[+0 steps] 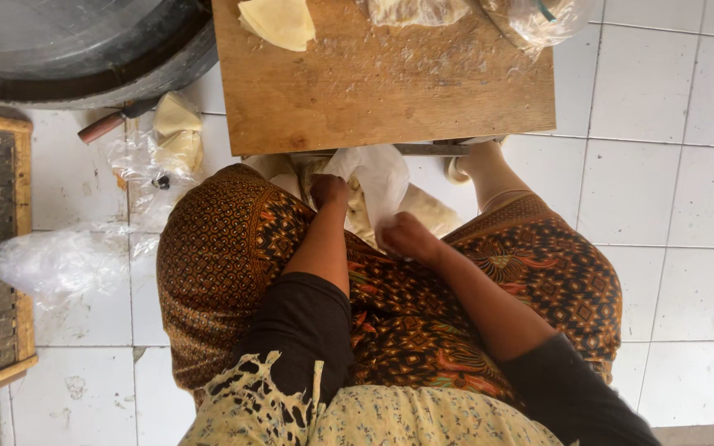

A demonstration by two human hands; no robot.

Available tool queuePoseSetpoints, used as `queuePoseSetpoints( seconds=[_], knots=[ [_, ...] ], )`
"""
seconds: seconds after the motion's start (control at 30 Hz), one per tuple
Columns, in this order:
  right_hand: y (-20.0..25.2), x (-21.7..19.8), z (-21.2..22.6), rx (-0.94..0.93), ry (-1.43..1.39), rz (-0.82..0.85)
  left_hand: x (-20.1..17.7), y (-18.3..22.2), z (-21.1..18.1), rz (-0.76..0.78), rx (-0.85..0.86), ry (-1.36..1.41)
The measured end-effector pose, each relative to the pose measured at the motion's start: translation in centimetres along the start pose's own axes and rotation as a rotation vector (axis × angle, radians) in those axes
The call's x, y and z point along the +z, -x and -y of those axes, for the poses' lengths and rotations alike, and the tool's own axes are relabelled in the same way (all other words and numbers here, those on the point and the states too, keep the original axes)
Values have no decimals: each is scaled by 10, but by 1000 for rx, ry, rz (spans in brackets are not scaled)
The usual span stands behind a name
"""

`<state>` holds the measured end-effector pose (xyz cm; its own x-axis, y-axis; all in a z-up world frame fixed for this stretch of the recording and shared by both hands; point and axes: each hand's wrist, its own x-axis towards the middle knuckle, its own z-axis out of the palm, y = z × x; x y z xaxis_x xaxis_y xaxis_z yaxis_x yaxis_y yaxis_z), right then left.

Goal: The person takes thin triangular sheets of dough from a stack, folds them into small packets by hand, uses a spoon to add a filling mixture from a bag, and places the completed snacks into a larger plastic bag located in their lap.

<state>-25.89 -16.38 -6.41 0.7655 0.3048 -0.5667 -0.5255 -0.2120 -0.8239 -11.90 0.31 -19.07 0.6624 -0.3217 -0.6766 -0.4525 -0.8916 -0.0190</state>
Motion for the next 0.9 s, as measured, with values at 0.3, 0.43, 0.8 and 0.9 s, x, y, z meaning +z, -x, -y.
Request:
queuePoseSetpoints(
  seconds=[0.3, 0.43, 0.8, 0.9],
  knots=[
    [47, -131, -63, 358, 1474, -469, -30, 68, -6, -234, 148, 665],
    [33, -136, -95, 68, 1630, -670, -64, 124, 15, -112, -36, 1061],
    [16, -132, -58, 71, 565, -1011, -67, 129, 28, -15, -233, 692],
    [38, -114, -21, 304, 655, -938, -70, 131, 27, -21, -311, 704]
  ],
)
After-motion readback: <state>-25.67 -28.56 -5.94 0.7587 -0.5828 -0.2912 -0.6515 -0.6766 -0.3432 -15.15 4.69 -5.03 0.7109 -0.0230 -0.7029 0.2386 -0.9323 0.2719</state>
